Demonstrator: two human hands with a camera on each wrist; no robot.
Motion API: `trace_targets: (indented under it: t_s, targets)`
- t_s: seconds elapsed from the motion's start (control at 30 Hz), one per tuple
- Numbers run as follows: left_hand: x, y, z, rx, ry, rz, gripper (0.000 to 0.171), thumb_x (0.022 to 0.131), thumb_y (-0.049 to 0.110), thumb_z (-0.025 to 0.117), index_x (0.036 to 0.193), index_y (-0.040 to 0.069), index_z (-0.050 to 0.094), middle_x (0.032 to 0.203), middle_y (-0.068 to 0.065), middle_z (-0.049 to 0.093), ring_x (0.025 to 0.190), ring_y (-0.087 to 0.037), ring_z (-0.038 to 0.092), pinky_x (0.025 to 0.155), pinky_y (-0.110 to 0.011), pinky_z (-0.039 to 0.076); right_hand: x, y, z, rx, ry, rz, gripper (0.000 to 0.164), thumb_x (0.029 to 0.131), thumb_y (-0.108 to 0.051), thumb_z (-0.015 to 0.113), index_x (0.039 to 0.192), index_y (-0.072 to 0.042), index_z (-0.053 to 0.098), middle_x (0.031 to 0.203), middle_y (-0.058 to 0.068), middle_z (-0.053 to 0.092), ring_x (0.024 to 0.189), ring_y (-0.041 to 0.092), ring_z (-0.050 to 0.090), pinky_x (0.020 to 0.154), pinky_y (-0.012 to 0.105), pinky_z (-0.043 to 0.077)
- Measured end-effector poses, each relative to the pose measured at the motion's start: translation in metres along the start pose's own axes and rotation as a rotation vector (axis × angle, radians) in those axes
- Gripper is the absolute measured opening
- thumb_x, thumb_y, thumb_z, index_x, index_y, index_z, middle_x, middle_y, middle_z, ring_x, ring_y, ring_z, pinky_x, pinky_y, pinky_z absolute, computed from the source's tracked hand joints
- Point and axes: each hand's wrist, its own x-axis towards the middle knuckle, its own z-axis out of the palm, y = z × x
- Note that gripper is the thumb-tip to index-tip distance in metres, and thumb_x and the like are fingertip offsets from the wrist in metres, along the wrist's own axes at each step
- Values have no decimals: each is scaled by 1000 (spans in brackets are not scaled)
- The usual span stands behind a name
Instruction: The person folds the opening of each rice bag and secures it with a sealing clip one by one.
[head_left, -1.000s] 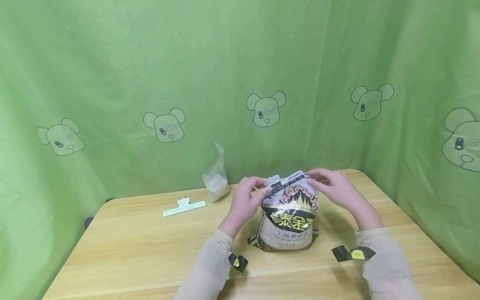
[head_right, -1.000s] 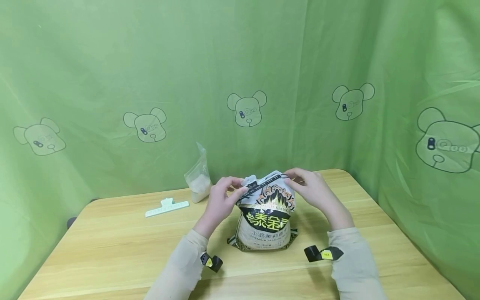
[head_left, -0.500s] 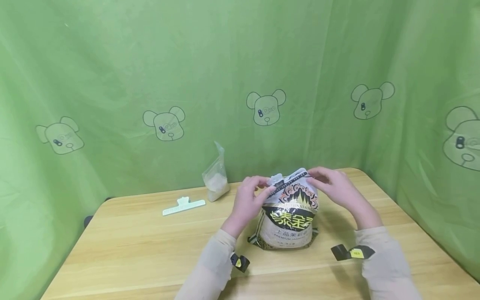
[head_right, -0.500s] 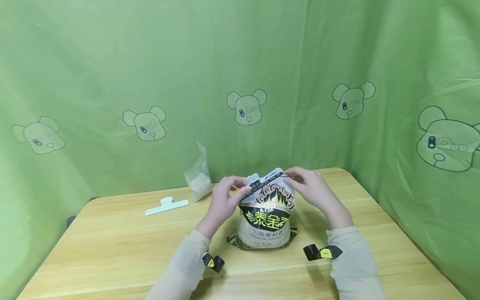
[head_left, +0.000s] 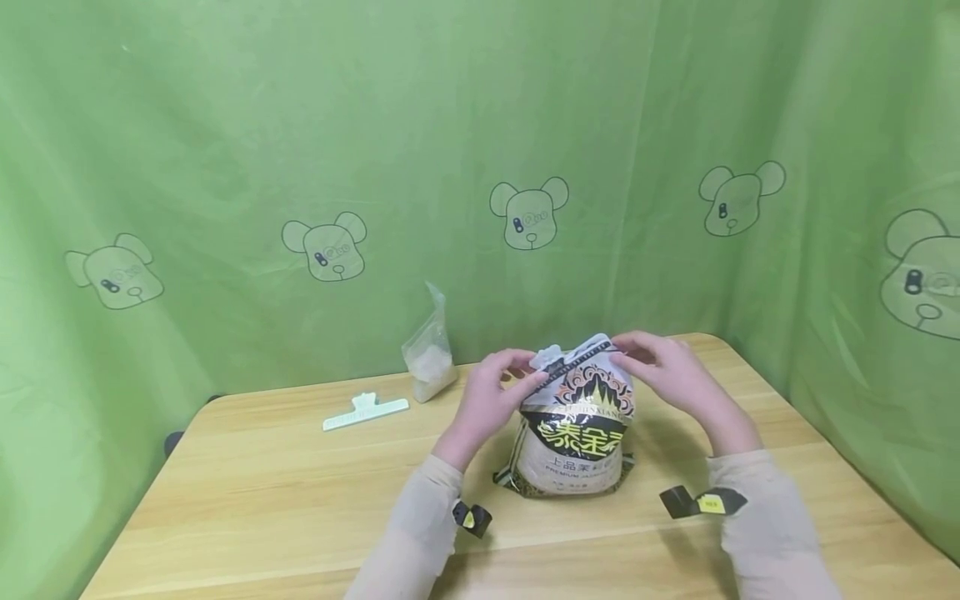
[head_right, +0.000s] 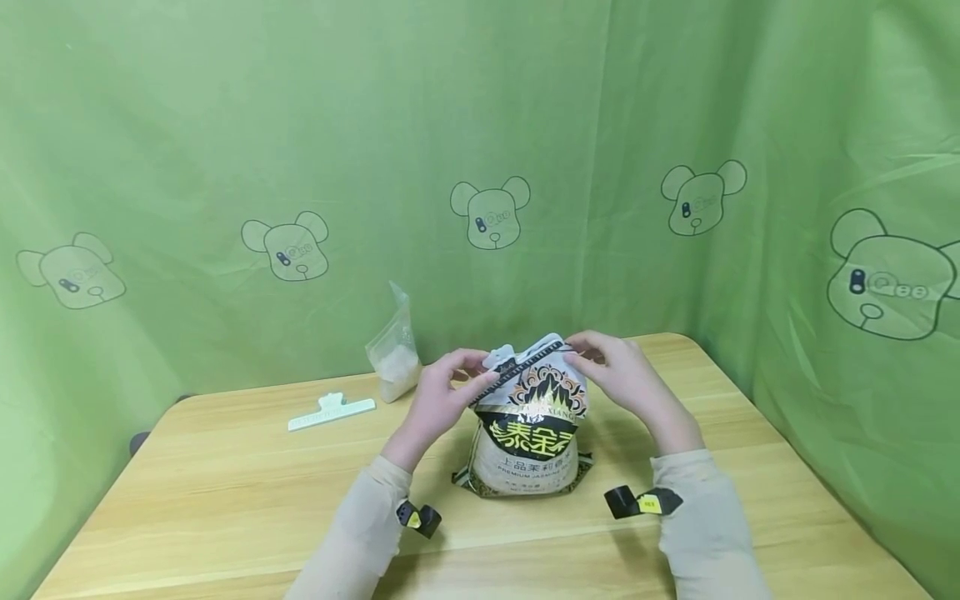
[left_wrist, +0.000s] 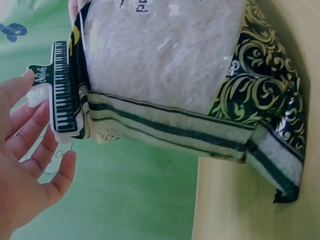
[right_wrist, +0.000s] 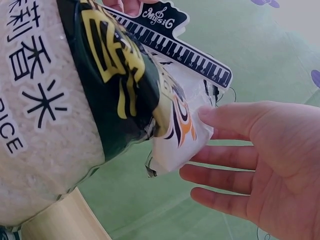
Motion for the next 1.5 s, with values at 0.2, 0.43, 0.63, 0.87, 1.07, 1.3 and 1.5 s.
trace_targets:
  t_s: [0.2,0.43,0.63,0.87,1.07,1.3,1.5]
  targets:
    - [1,1,-8,-50,-28,-13,32,90,27,69,116,9,66,101,-7,71,94,-20,65,87,-39,54,1,0,0,-9,-5,5,44,98,-32,57,126,2,57,120,26,65,108,43,63,97,60,48]
    - [4,-5,-16,-41,2,25,29,91,25,68,115,8,67,101,-7,73,92,-18,66,84,-35,56,1,1,0,-9,-2,-4,43,98,-31,56,126,2,57,119,26,65,108,44,63,96,60,48]
    - [5,-7,-25,-73,24,-2,31,91,27,67,116,9,67,107,-9,72,96,-18,65,86,-38,55,0,0,-2,-7,4,-11,43,98,-32,57,126,0,58,119,25,65,107,43,63,96,60,48]
    - [5,-6,-38,-86,65,-15,29,91,28,67,113,9,68,104,-6,72,93,-17,65,85,-33,55,-1,2,-5,12,2,-15,43,99,-33,56,128,-2,58,123,24,64,108,42,62,95,61,47]
    - [5,-8,-50,-103,92,-39,26,91,26,68,110,9,69,102,-7,72,91,-18,65,85,-38,56,-4,5,-9,33,33,-2,43,99,-35,54,128,-3,58,127,23,62,110,42,62,95,60,48]
    - [4,-11,-71,-99,149,-83,26,91,27,68,109,8,70,102,-7,73,90,-18,66,83,-34,57,-7,1,-15,41,104,3,42,100,-36,52,126,-4,59,127,23,62,113,43,60,95,62,47]
    - [3,-15,-92,-120,234,-102,22,90,24,69,107,9,71,102,-9,73,89,-17,66,87,-38,55,-9,-8,-18,50,185,-32,41,100,-33,52,128,-4,58,127,23,62,115,45,59,96,63,46]
